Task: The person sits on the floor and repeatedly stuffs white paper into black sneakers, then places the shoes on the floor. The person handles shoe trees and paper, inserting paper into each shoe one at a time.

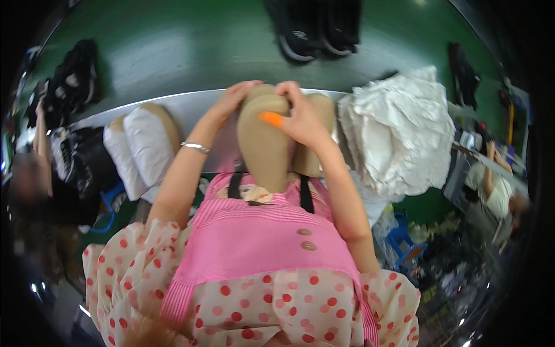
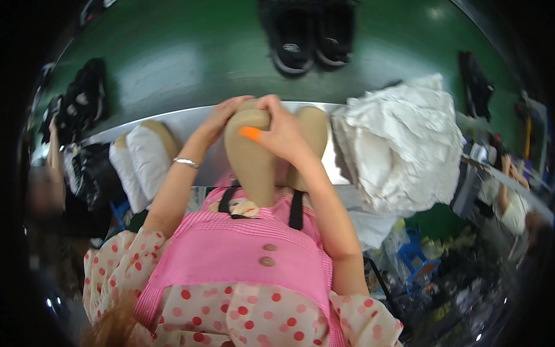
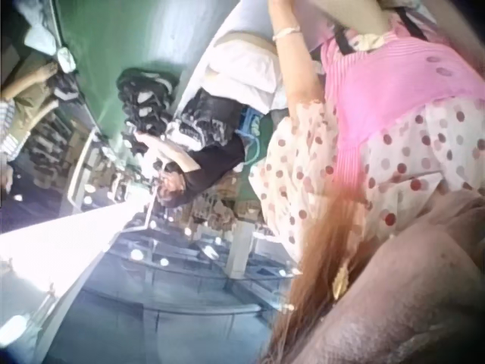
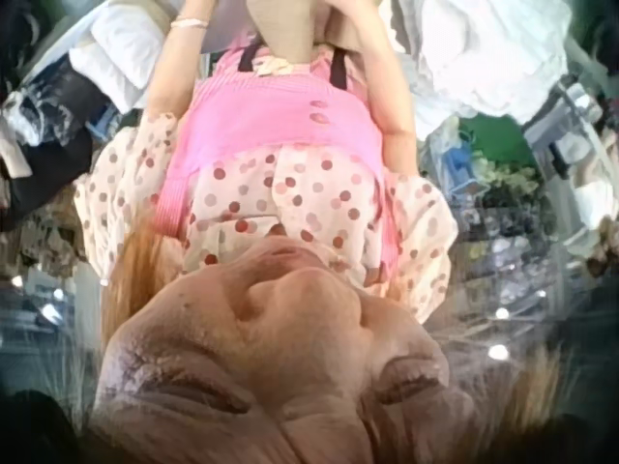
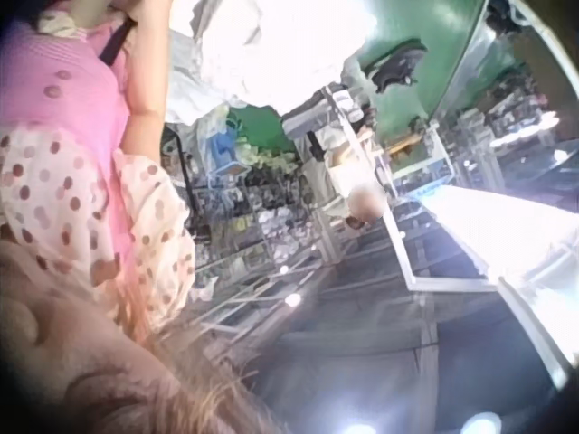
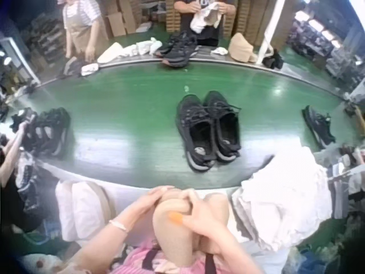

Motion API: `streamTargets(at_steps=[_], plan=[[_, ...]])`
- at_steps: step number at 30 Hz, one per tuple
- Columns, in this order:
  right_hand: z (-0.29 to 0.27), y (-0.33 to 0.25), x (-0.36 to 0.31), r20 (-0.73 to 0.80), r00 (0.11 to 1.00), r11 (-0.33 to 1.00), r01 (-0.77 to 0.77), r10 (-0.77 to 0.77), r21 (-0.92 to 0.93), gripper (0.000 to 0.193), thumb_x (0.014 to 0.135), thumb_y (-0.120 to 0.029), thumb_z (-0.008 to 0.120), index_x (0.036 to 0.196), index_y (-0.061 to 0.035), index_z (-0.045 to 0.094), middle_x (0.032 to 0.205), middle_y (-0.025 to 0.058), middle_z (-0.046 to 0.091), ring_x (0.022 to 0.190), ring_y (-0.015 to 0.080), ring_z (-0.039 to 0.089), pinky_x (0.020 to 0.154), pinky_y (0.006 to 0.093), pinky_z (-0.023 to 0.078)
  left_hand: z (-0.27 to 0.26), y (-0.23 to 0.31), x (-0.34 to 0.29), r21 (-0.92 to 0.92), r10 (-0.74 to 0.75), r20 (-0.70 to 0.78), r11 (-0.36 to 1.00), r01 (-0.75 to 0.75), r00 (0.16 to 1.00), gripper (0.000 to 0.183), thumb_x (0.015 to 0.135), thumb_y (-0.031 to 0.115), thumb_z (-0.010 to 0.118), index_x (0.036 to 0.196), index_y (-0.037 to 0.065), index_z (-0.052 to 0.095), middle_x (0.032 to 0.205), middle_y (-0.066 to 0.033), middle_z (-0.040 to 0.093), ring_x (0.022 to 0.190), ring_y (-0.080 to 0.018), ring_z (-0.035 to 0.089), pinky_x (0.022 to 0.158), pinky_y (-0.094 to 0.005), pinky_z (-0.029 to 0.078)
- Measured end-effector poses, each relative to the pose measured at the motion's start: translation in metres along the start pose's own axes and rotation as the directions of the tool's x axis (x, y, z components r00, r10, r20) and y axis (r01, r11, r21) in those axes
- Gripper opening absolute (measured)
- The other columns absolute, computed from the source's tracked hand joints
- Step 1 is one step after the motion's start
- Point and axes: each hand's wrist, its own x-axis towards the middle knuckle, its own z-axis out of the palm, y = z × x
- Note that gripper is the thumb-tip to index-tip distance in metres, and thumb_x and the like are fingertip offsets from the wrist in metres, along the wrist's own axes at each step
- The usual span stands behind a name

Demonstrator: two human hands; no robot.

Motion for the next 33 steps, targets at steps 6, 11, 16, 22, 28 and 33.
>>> streamTargets(at_steps=[6, 11, 16, 22, 28, 33], plan=[[-0.044, -0.029, -0.023, 0.138, 0.985, 0.941, -0.139, 0.101, 0.307, 0.036, 0.08, -0.017, 0.072, 0.109, -0.0049, 0.056, 0.098, -0.001, 0.058, 0.095, 0.0074, 0.052, 0.082, 0.025, 0.045, 0.01, 0.036, -0.023, 0.293, 0.388, -0.213, 0.901, -0.32, 0.897, 0.047, 0.097, 0.038, 0.048, 0.129, 0.004, 0.055, 0.122, -0.0078, 0.059, 0.106, -0.0142, 0.055, 0.093, -0.0283, 0.042], [-0.069, -0.051, -0.058, -0.139, 0.975, 0.981, 0.16, -0.175, -0.11, 0.041, 0.078, -0.013, 0.071, 0.117, -0.0072, 0.057, 0.107, 0.0049, 0.062, 0.103, 0.0169, 0.056, 0.088, 0.0299, 0.044, 0.057, 0.065, -0.084, -0.01, 0.113, 0.128, 0.994, -0.113, 0.985, 0.038, 0.094, 0.032, 0.057, 0.119, 0.004, 0.059, 0.103, 0.0015, 0.062, 0.093, -0.0059, 0.057, 0.083, -0.0209, 0.044], [-0.157, -0.003, -0.114, -0.553, 0.747, 0.437, -0.386, -0.369, -0.813, 0.057, 0.071, -0.018, 0.076, 0.124, -0.0111, 0.055, 0.121, 0.0073, 0.057, 0.112, 0.0272, 0.052, 0.098, 0.0397, 0.039, 0.078, 0.066, -0.089, -0.284, 0.154, 0.027, 0.948, -0.141, 0.988, 0.034, 0.096, 0.032, 0.054, 0.115, 0.005, 0.06, 0.103, 0.0012, 0.065, 0.091, -0.007, 0.061, 0.079, -0.0238, 0.05], [-0.212, 0.03, -0.154, -0.482, 0.854, 0.927, -0.322, 0.196, -0.192, 0.026, 0.079, -0.019, 0.07, 0.103, -0.0096, 0.069, 0.096, 0.0119, 0.07, 0.09, 0.0299, 0.065, 0.08, 0.0367, 0.05, 0.096, 0.071, -0.09, -0.535, 0.095, 0.011, 0.842, -0.074, 0.995, 0.031, 0.096, 0.028, 0.054, 0.117, 0.006, 0.061, 0.111, -0.0032, 0.066, 0.098, -0.0137, 0.063, 0.086, -0.0274, 0.051], [-0.276, 0.072, -0.112, -0.44, 0.719, 0.241, -0.369, -0.538, -0.898, 0.029, 0.077, -0.017, 0.07, 0.105, -0.0147, 0.068, 0.105, 0.0071, 0.067, 0.107, 0.0246, 0.06, 0.1, 0.0408, 0.037, 0.135, 0.075, -0.077, -0.445, -0.016, 0.429, 0.866, 0.227, 0.903, 0.032, 0.094, 0.023, 0.055, 0.119, 0.003, 0.06, 0.108, -0.0076, 0.066, 0.092, -0.0132, 0.065, 0.079, -0.0279, 0.054], [-0.307, 0.084, -0.103, -0.299, 0.864, 0.082, -0.291, -0.406, -0.953, 0.027, 0.075, -0.021, 0.07, 0.102, -0.015, 0.067, 0.102, 0.0055, 0.067, 0.103, 0.0207, 0.06, 0.108, 0.0447, 0.026, 0.208, 0.092, -0.076, -0.182, -0.174, 0.417, 0.946, 0.27, 0.892, 0.036, 0.095, 0.029, 0.055, 0.118, 0.001, 0.059, 0.093, -0.0024, 0.064, 0.077, -0.0085, 0.062, 0.067, -0.0242, 0.053]])
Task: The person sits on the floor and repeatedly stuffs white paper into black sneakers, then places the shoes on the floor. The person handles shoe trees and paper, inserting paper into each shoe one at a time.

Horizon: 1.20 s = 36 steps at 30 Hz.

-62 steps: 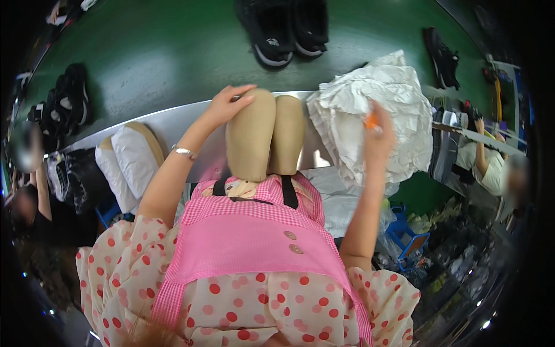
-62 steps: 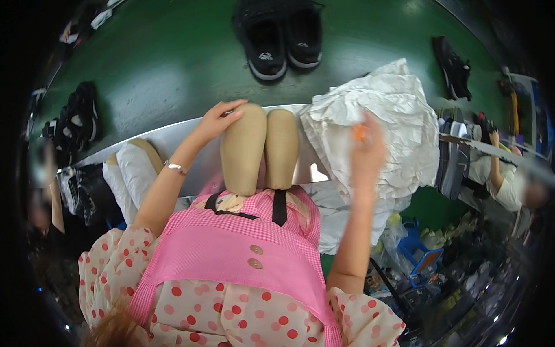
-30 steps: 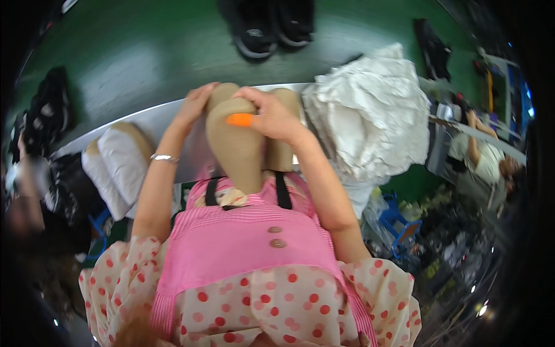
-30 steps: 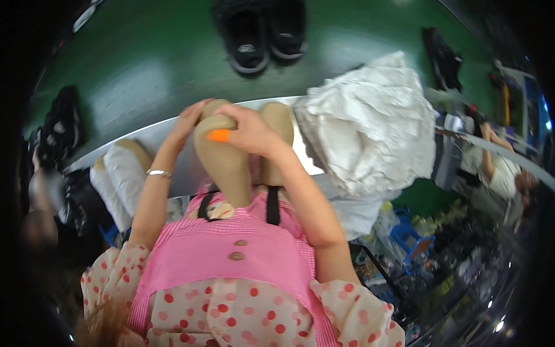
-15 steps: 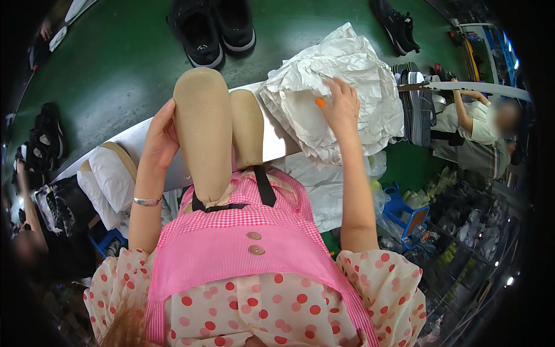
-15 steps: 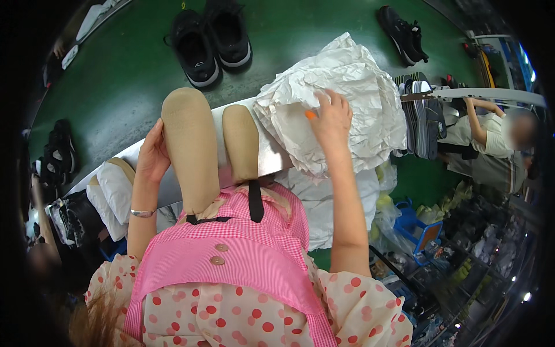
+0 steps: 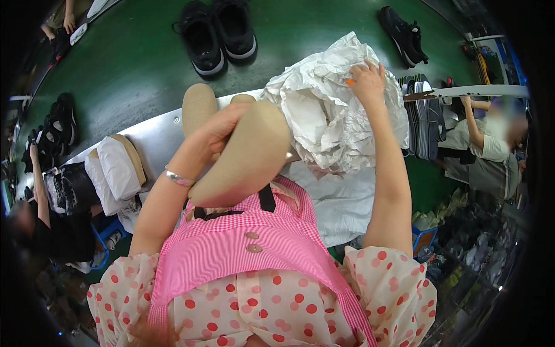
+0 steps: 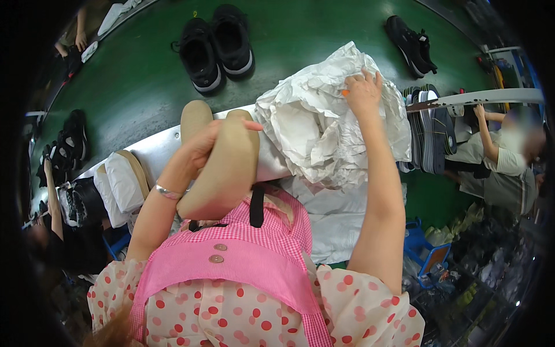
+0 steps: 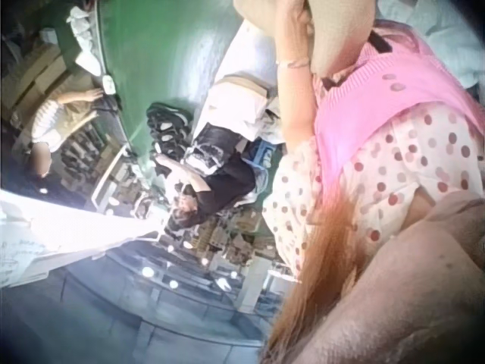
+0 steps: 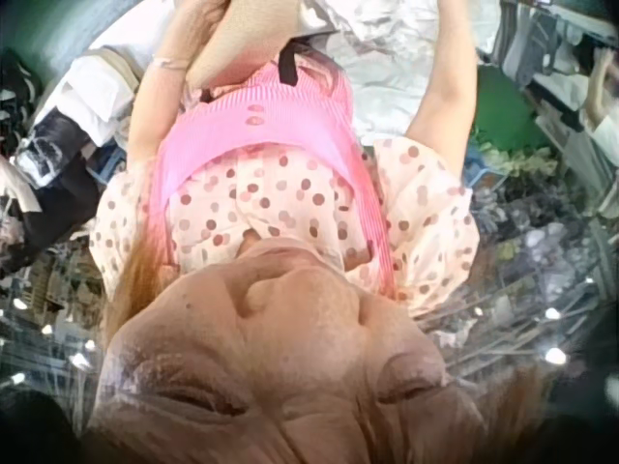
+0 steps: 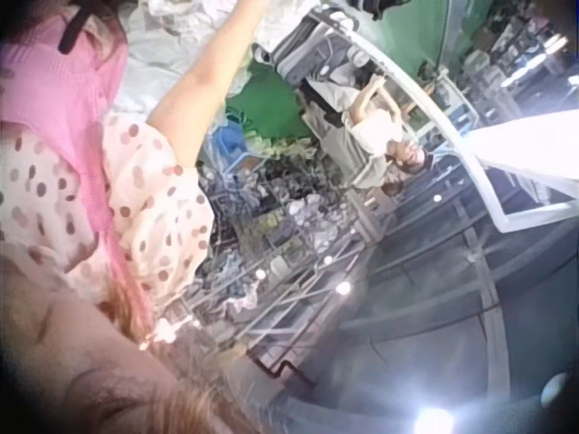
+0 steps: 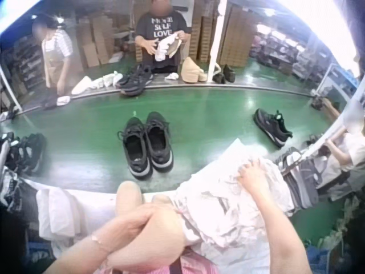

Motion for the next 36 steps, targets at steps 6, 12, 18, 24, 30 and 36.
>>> streamTargets(at_steps=[6, 12, 18, 24, 30, 36], plan=[[-0.112, 0.001, 0.01, 0.123, 0.991, 0.983, 0.036, -0.058, 0.179, 0.023, 0.08, -0.022, 0.068, 0.1, -0.0109, 0.063, 0.09, 0.0081, 0.067, 0.09, 0.0267, 0.062, 0.1, 0.0407, 0.037, 0.04, 0.005, 0.046, 0.081, -0.15, -0.091, 0.984, 0.157, 0.984, 0.049, 0.089, 0.052, 0.059, 0.102, 0.005, 0.065, 0.091, -0.003, 0.067, 0.076, -0.0118, 0.063, 0.067, -0.0265, 0.053], [-0.192, -0.007, 0.017, 0.036, 0.998, 0.906, 0.033, -0.053, 0.422, 0.024, 0.085, -0.022, 0.065, 0.102, -0.0051, 0.06, 0.08, 0.0139, 0.064, 0.072, 0.0312, 0.06, 0.065, 0.0345, 0.047, 0.041, 0.019, 0.056, -0.219, 0.103, 0.023, 0.971, -0.096, 0.994, 0.034, 0.089, 0.03, 0.066, 0.106, 0.001, 0.063, 0.096, -0.0086, 0.069, 0.082, -0.0158, 0.067, 0.072, -0.0305, 0.056], [-0.224, 0.012, 0.021, 0.072, 0.997, 0.767, -0.05, 0.005, 0.64, 0.019, 0.086, -0.012, 0.063, 0.102, -0.002, 0.064, 0.081, 0.0031, 0.064, 0.073, 0.0104, 0.057, 0.071, 0.0226, 0.045, -0.013, 0.079, 0.033, 0.306, 0.375, -0.012, 0.884, -0.353, 0.927, 0.021, 0.09, 0.021, 0.064, 0.098, 0.001, 0.066, 0.086, -0.0029, 0.068, 0.069, -0.0087, 0.064, 0.062, -0.024, 0.053], [-0.232, 0.035, 0.032, 0.166, 0.981, 0.558, -0.195, 0.103, 0.807, 0.019, 0.084, -0.014, 0.064, 0.1, -0.0051, 0.071, 0.082, -0.0022, 0.066, 0.077, 0.0059, 0.057, 0.075, 0.0186, 0.043, -0.043, 0.117, -0.028, 0.365, 0.507, -0.101, 0.819, -0.442, 0.856, 0.022, 0.09, 0.02, 0.065, 0.103, 0.002, 0.067, 0.088, -0.0038, 0.067, 0.072, -0.0094, 0.063, 0.064, -0.0242, 0.053], [-0.247, -0.011, 0.059, -0.098, 0.989, 0.761, -0.019, 0.108, 0.649, 0.02, 0.082, -0.013, 0.066, 0.1, -0.0044, 0.07, 0.08, 0.0057, 0.068, 0.072, 0.007, 0.059, 0.068, 0.0217, 0.046, -0.073, 0.063, -0.044, -0.048, 0.342, -0.346, 0.924, -0.38, 0.874, 0.046, 0.095, 0.041, 0.049, 0.12, 0.004, 0.059, 0.109, -0.0126, 0.067, 0.094, -0.025, 0.067, 0.086, -0.0434, 0.055], [-0.245, -0.072, 0.062, -0.286, 0.951, 0.882, 0.229, -0.114, 0.411, 0.021, 0.081, -0.014, 0.069, 0.101, -0.0084, 0.069, 0.084, 0.0095, 0.068, 0.066, 0.02, 0.065, 0.062, 0.0264, 0.049, -0.007, -0.015, -0.072, -0.206, 0.386, -0.177, 0.885, -0.417, 0.906, 0.062, 0.093, 0.056, 0.044, 0.13, 0.006, 0.051, 0.126, -0.0092, 0.058, 0.11, -0.0207, 0.061, 0.094, -0.0392, 0.049]])
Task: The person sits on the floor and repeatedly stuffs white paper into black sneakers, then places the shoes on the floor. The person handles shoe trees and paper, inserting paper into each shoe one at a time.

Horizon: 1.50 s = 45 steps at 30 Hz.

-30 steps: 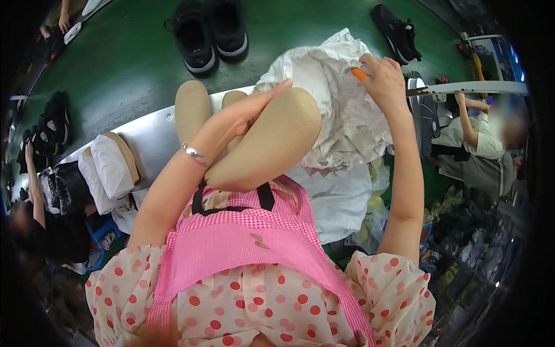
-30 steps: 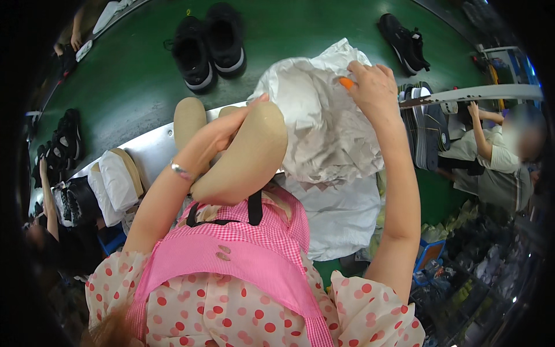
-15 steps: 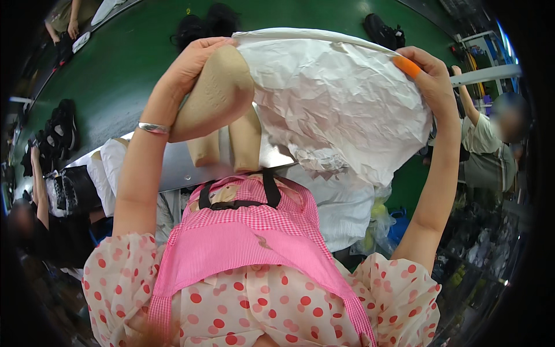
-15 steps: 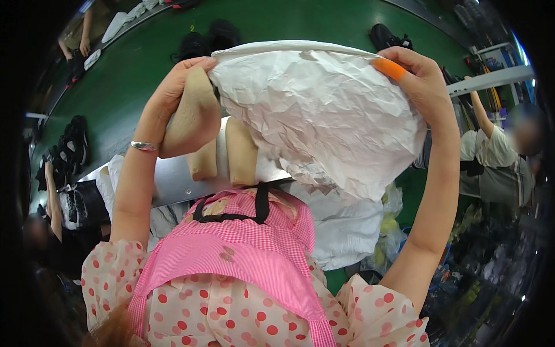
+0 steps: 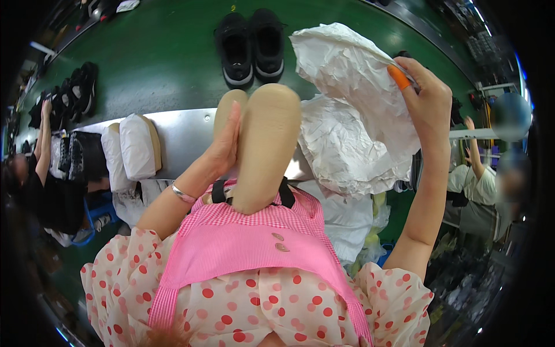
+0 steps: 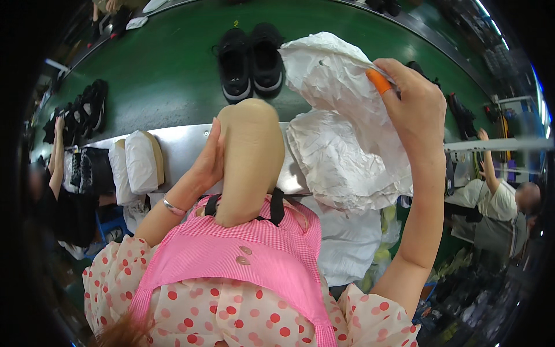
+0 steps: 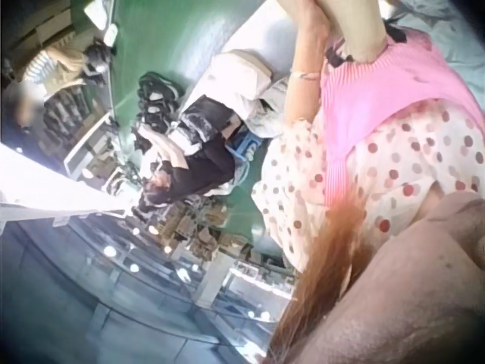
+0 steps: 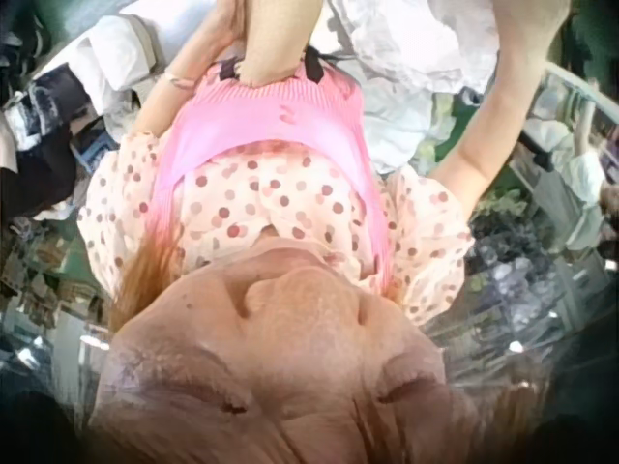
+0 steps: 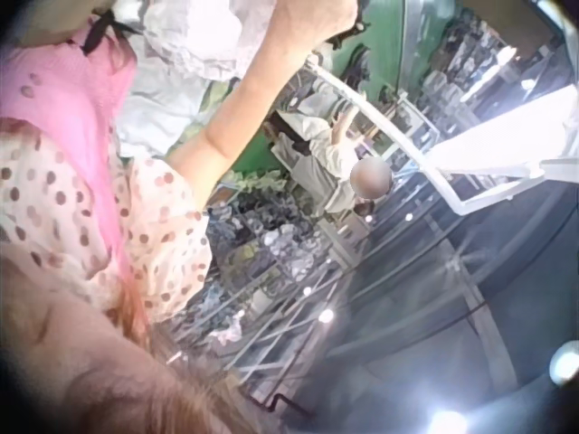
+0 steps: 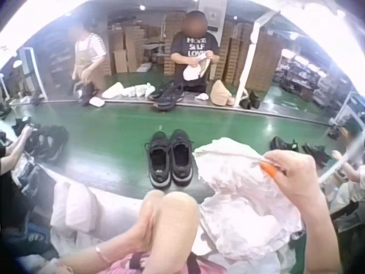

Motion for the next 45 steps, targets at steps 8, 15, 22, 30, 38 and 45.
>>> streamTargets(at_steps=[8, 15, 22, 30, 38, 45], plan=[[0.039, -0.095, -0.01, -0.028, 0.918, 0.9, 0.381, -0.395, -0.212, 0.026, 0.072, -0.011, 0.072, 0.098, -0.0154, 0.069, 0.08, 0.0005, 0.064, 0.057, 0.0166, 0.057, 0.049, 0.0287, 0.044, -0.031, 0.028, 0.043, 0.129, 0.254, -0.055, 0.961, -0.245, 0.966, 0.046, 0.094, 0.027, 0.058, 0.132, 0.003, 0.047, 0.124, -0.0085, 0.058, 0.11, -0.015, 0.057, 0.094, -0.0328, 0.048], [0.076, -0.156, -0.06, 0.161, 0.875, 0.87, 0.402, -0.457, 0.284, 0.033, 0.074, -0.014, 0.07, 0.105, -0.0059, 0.065, 0.096, 0.0046, 0.063, 0.072, 0.0177, 0.059, 0.061, 0.0286, 0.046, -0.048, 0.042, 0.073, -0.342, 0.267, 0.134, 0.916, -0.208, 0.954, 0.05, 0.101, 0.033, 0.037, 0.141, 0.004, 0.034, 0.136, -0.0127, 0.047, 0.117, -0.0249, 0.053, 0.099, -0.0382, 0.046], [0.082, -0.149, 0.006, -0.128, 0.975, 0.932, 0.212, -0.181, 0.294, 0.049, 0.079, -0.016, 0.069, 0.125, -0.0055, 0.054, 0.129, 0.0205, 0.049, 0.118, 0.0349, 0.048, 0.098, 0.0394, 0.039, -0.027, 0.037, 0.056, 0.265, 0.651, 0.198, 0.684, -0.68, 0.733, 0.044, 0.099, 0.026, 0.041, 0.136, 0.003, 0.041, 0.131, -0.0094, 0.051, 0.117, -0.0216, 0.053, 0.095, -0.0371, 0.048], [0.148, -0.14, -0.009, 0.128, 0.969, 0.742, -0.243, 0.21, 0.625, 0.086, 0.086, -0.034, 0.065, 0.145, 0.0052, 0.016, 0.147, 0.0278, 0.025, 0.136, 0.0416, 0.026, 0.112, 0.0437, 0.023, -0.035, 0.023, 0.051, -0.266, 0.392, -0.022, 0.885, -0.383, 0.92, 0.038, 0.096, 0.023, 0.048, 0.129, 0.003, 0.045, 0.124, -0.0075, 0.053, 0.111, -0.0153, 0.054, 0.091, -0.0338, 0.049], [0.151, -0.155, -0.026, 0.154, 0.961, 0.709, -0.275, 0.231, 0.65, 0.093, 0.083, -0.025, 0.068, 0.148, 0.0013, 0.008, 0.147, 0.0267, 0.025, 0.136, 0.034, 0.031, 0.11, 0.038, 0.028, -0.039, 0.033, 0.038, 0.041, 0.439, 0.04, 0.897, -0.441, 0.898, 0.042, 0.095, 0.023, 0.051, 0.131, 0.002, 0.043, 0.122, -0.007, 0.054, 0.106, -0.0145, 0.056, 0.089, -0.0303, 0.05], [0.157, -0.148, -0.024, 0.369, 0.896, 0.61, -0.439, 0.247, 0.659, 0.11, 0.07, -0.022, 0.078, 0.148, 0.001, 0.005, 0.146, 0.0253, 0.029, 0.131, 0.0329, 0.038, 0.106, 0.0367, 0.034, -0.034, 0.035, 0.031, -0.081, 0.475, -0.018, 0.876, -0.475, 0.88, 0.027, 0.092, 0.012, 0.055, 0.115, 0.001, 0.059, 0.11, -0.0058, 0.064, 0.095, -0.0152, 0.063, 0.081, -0.0298, 0.054]])
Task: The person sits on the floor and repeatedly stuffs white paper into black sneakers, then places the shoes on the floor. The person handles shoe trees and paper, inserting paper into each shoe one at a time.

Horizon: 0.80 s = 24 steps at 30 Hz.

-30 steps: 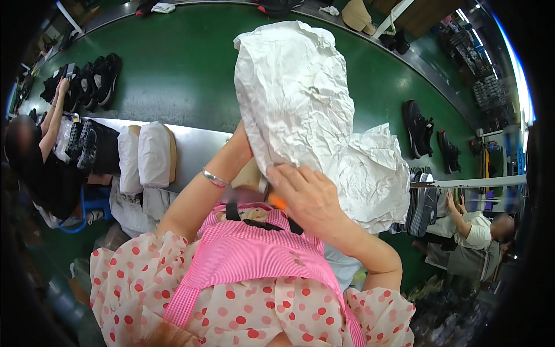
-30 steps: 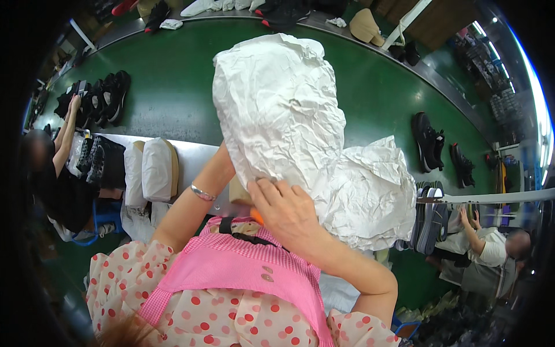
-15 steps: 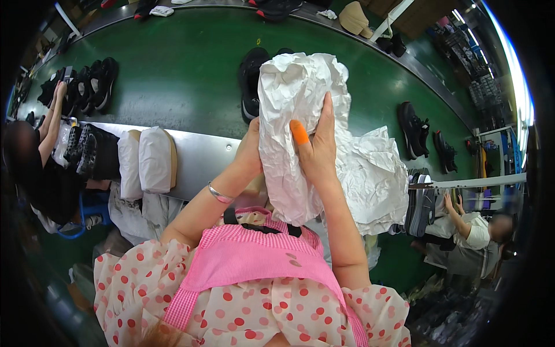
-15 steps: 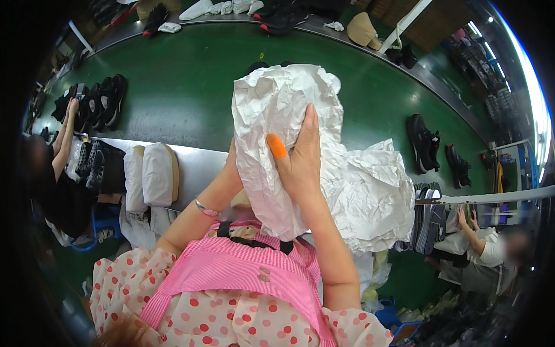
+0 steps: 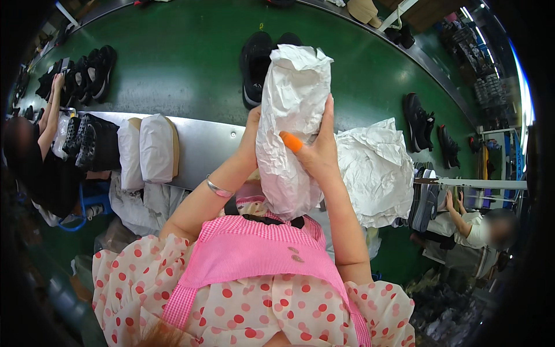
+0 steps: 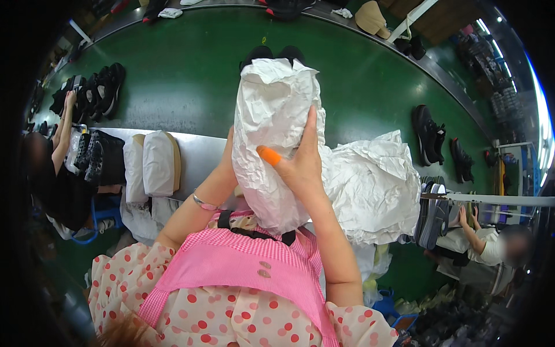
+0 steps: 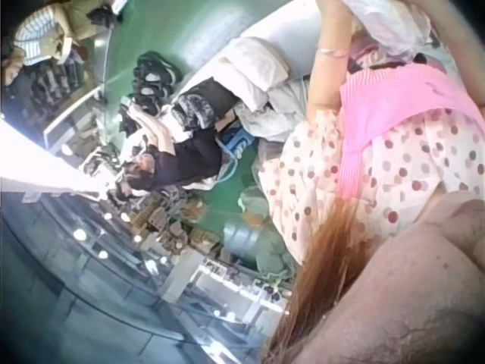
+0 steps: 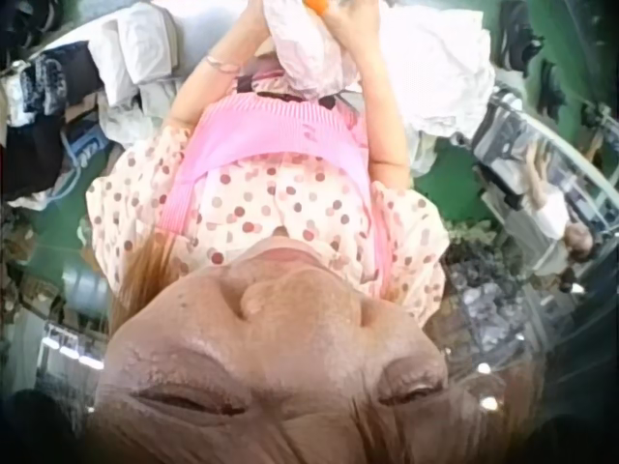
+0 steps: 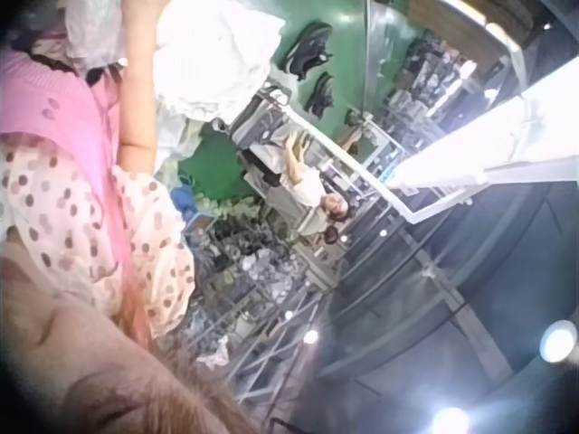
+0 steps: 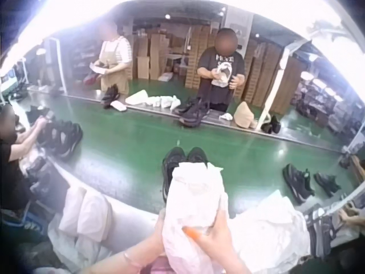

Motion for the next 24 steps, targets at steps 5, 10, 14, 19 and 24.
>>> streamTargets(at_steps=[5, 10, 14, 19, 24], plan=[[0.008, 0.002, 0.001, -0.016, 1.0, 0.997, -0.014, 0.013, -0.073, 0.11, 0.067, -0.022, 0.079, 0.147, -0.0003, 0.007, 0.137, 0.0249, 0.042, 0.123, 0.0327, 0.049, 0.1, 0.0364, 0.041, -0.004, 0.005, 0.003, 0.04, -0.033, 0.043, 0.999, 0.031, 0.999, 0.031, 0.095, 0.017, 0.052, 0.121, 0.001, 0.056, 0.114, -0.0046, 0.063, 0.098, -0.0145, 0.063, 0.085, -0.0306, 0.053], [0.013, 0.0, 0.006, -0.022, 0.991, 0.991, -0.129, 0.13, 0.016, 0.112, 0.063, -0.029, 0.083, 0.147, -0.0035, 0.014, 0.134, 0.0274, 0.046, 0.119, 0.0363, 0.053, 0.096, 0.0384, 0.044, 0.0, 0.021, 0.003, -0.139, -0.16, 0.144, 0.974, 0.18, 0.977, 0.047, 0.099, 0.036, 0.044, 0.134, 0.005, 0.044, 0.13, -0.0081, 0.053, 0.115, -0.0157, 0.054, 0.098, -0.0327, 0.045], [0.016, 0.001, 0.011, -0.02, 0.972, 0.972, -0.234, 0.234, 0.002, 0.111, 0.063, -0.031, 0.082, 0.147, -0.0021, 0.014, 0.133, 0.0283, 0.047, 0.119, 0.0363, 0.053, 0.097, 0.0379, 0.044, 0.007, 0.017, 0.003, 0.078, 0.097, 0.047, 0.992, -0.101, 0.994, 0.065, 0.097, 0.056, 0.035, 0.141, 0.008, 0.036, 0.138, -0.0086, 0.046, 0.126, -0.0176, 0.044, 0.105, -0.0343, 0.037], [0.019, 0.012, 0.013, 0.006, 0.989, 0.989, -0.145, 0.145, 0.043, 0.111, 0.065, -0.034, 0.081, 0.145, 0.0027, 0.014, 0.136, 0.0299, 0.042, 0.126, 0.0367, 0.046, 0.101, 0.038, 0.04, 0.005, 0.017, -0.004, 0.016, -0.059, 0.1, 0.998, 0.058, 0.993, 0.081, 0.091, 0.07, 0.028, 0.144, 0.009, 0.032, 0.14, -0.01, 0.045, 0.128, -0.0194, 0.043, 0.106, -0.0337, 0.035], [0.019, -0.013, 0.0, -0.05, 0.994, 0.899, 0.062, -0.093, -0.433, 0.114, 0.064, -0.037, 0.083, 0.145, 0.0052, 0.014, 0.142, 0.0329, 0.028, 0.125, 0.044, 0.04, 0.102, 0.0432, 0.037, 0.0, 0.022, -0.008, -0.133, -0.14, 0.208, 0.977, 0.17, 0.968, 0.087, 0.088, 0.072, 0.034, 0.145, 0.006, 0.03, 0.143, -0.0107, 0.042, 0.129, -0.0231, 0.044, 0.108, -0.0378, 0.034]])
